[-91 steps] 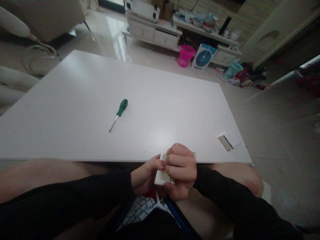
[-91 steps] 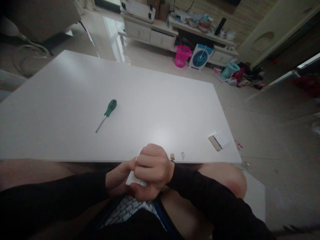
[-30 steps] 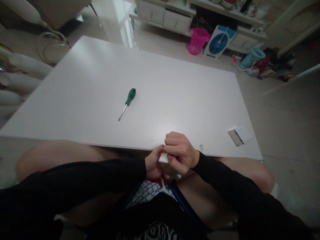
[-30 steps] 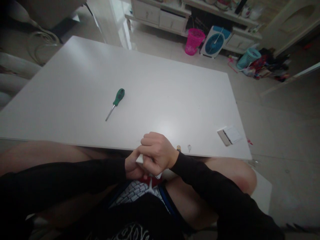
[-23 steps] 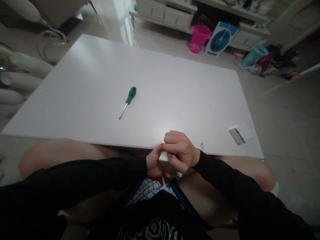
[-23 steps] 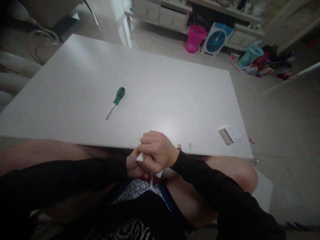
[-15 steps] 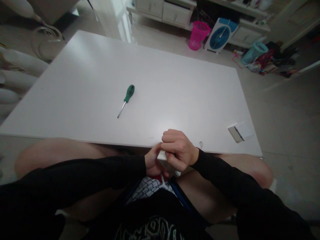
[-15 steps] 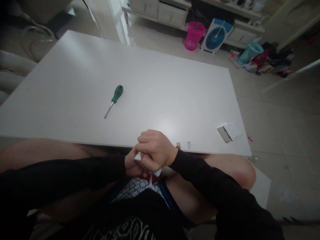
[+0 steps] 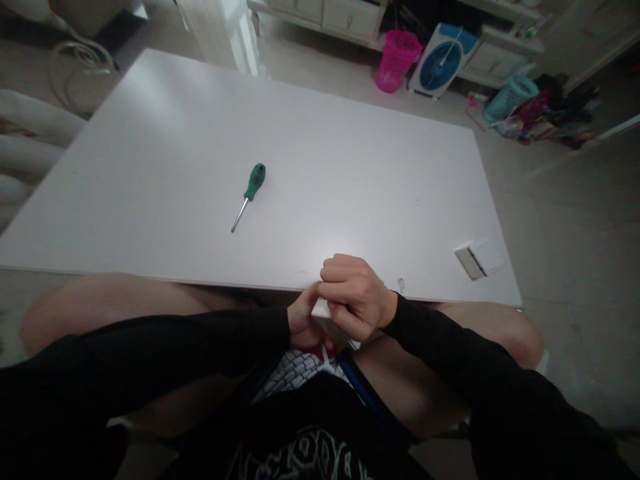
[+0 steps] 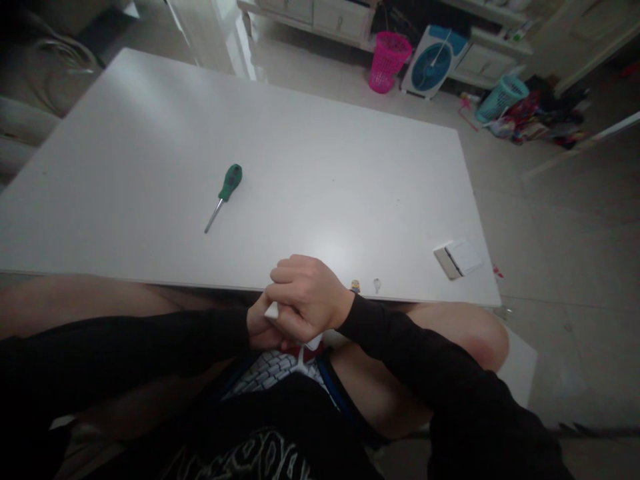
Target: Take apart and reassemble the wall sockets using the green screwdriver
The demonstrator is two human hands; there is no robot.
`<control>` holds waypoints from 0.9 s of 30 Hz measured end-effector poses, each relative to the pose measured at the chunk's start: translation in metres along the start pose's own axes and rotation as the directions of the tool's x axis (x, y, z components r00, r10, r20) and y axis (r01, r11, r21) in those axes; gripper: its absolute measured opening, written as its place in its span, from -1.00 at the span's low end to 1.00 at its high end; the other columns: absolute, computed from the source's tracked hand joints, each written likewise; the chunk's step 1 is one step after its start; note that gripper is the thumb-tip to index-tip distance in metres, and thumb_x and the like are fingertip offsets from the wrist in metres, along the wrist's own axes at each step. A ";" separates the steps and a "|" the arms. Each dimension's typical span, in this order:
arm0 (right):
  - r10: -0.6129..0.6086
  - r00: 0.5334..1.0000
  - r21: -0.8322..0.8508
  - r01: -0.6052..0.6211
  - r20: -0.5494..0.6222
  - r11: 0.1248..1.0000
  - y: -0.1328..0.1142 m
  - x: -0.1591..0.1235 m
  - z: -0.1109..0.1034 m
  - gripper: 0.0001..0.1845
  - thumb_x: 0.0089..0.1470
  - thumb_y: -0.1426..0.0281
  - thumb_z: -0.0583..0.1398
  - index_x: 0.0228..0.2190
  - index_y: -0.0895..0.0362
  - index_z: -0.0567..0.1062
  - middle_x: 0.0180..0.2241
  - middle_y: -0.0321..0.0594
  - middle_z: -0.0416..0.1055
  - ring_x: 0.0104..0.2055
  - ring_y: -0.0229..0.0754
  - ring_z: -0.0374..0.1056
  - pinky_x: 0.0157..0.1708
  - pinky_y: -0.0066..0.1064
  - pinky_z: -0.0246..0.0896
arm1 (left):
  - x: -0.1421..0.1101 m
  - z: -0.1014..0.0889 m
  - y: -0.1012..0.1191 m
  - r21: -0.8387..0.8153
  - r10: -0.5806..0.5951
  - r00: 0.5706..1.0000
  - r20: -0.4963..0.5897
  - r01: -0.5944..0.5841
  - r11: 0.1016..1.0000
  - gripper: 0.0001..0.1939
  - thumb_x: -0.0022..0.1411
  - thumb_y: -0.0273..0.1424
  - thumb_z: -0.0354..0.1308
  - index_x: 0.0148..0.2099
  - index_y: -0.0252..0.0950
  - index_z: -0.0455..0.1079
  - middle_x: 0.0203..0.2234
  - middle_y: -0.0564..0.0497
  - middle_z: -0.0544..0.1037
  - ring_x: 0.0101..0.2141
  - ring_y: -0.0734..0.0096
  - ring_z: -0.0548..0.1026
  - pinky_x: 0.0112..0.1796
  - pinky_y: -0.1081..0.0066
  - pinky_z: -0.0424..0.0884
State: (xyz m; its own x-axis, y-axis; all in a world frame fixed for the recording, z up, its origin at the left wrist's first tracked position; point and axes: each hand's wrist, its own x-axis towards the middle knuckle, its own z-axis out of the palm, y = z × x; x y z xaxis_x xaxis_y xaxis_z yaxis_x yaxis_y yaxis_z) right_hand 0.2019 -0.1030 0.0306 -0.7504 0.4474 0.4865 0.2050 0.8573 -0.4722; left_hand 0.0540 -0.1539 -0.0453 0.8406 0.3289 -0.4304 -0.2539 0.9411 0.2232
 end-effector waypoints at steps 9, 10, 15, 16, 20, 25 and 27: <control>0.006 0.998 0.007 -0.006 0.056 1.000 0.002 -0.002 0.001 -0.82 0.01 0.43 -0.02 -0.59 0.02 0.22 -0.57 -0.32 0.09 -0.48 -0.17 0.01 -0.43 -0.26 -0.05 | -0.002 0.005 0.000 -0.115 -0.062 0.998 -0.017 0.059 0.992 -0.53 0.11 -0.04 0.29 -0.13 -0.35 0.51 -0.35 -0.08 0.58 -0.43 0.29 0.53 -0.60 0.45 0.30; 0.011 0.998 0.006 -0.012 0.070 1.000 0.002 -0.003 0.002 -0.82 0.02 0.42 -0.02 -0.59 0.02 0.23 -0.57 -0.32 0.09 -0.48 -0.16 0.00 -0.43 -0.26 -0.05 | -0.002 0.005 0.000 -0.115 -0.050 0.999 -0.016 0.048 0.992 -0.53 0.14 -0.03 0.27 -0.13 -0.35 0.52 -0.38 -0.07 0.57 -0.45 0.31 0.52 -0.60 0.45 0.29; 0.031 0.997 0.015 -0.032 0.077 0.999 0.003 -0.004 0.003 -0.82 0.01 0.42 -0.02 -0.59 0.03 0.23 -0.57 -0.31 0.10 -0.48 -0.16 0.00 -0.43 -0.26 -0.05 | 0.004 0.001 -0.004 -0.083 0.013 0.999 0.038 -0.010 0.997 -0.50 0.13 0.03 0.26 -0.21 -0.35 0.52 -0.51 0.01 0.50 -0.60 0.43 0.40 -0.66 0.47 0.22; 0.033 0.998 0.025 -0.035 0.056 0.999 0.003 -0.004 0.003 -0.82 0.01 0.43 -0.01 -0.59 0.02 0.23 -0.57 -0.31 0.09 -0.48 -0.17 0.01 -0.43 -0.26 -0.06 | 0.004 0.000 -0.005 -0.076 0.016 0.999 0.045 -0.013 0.997 -0.49 0.12 0.04 0.26 -0.22 -0.35 0.51 -0.54 0.02 0.48 -0.62 0.44 0.38 -0.67 0.47 0.21; 0.021 1.000 0.062 -0.021 -0.008 0.998 0.004 -0.003 0.004 -0.83 -0.03 0.46 0.00 -0.60 0.02 0.22 -0.57 -0.34 0.08 -0.49 -0.19 0.01 -0.44 -0.27 -0.07 | 0.005 -0.003 -0.007 -0.056 0.023 0.999 0.035 -0.021 0.998 -0.49 0.15 0.07 0.22 -0.27 -0.35 0.49 -0.60 0.03 0.45 -0.65 0.44 0.37 -0.68 0.46 0.20; 0.021 0.999 0.037 -0.022 0.025 0.999 0.003 -0.003 0.003 -0.83 -0.02 0.46 -0.01 -0.59 0.03 0.24 -0.56 -0.33 0.06 -0.49 -0.18 0.00 -0.44 -0.27 -0.07 | 0.004 -0.001 -0.007 -0.045 0.052 0.998 0.045 -0.050 0.998 -0.50 0.20 0.09 0.19 -0.29 -0.31 0.46 -0.63 0.06 0.40 -0.66 0.45 0.33 -0.68 0.46 0.18; 0.033 0.998 0.019 -0.034 0.050 0.999 0.003 -0.003 0.003 -0.84 -0.02 0.45 -0.01 -0.59 0.03 0.24 -0.56 -0.33 0.06 -0.49 -0.18 -0.01 -0.43 -0.27 -0.07 | 0.004 0.001 -0.006 -0.050 0.060 0.995 0.078 -0.057 0.997 -0.49 0.15 0.10 0.23 -0.30 -0.30 0.46 -0.64 0.06 0.39 -0.65 0.45 0.33 -0.69 0.46 0.17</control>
State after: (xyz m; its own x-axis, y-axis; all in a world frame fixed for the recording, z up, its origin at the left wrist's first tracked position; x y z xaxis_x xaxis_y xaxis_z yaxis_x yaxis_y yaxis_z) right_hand 0.2029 -0.1023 0.0255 -0.7738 0.4622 0.4332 0.2185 0.8366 -0.5023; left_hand 0.0593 -0.1578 -0.0477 0.8583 0.3781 -0.3468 -0.3250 0.9237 0.2027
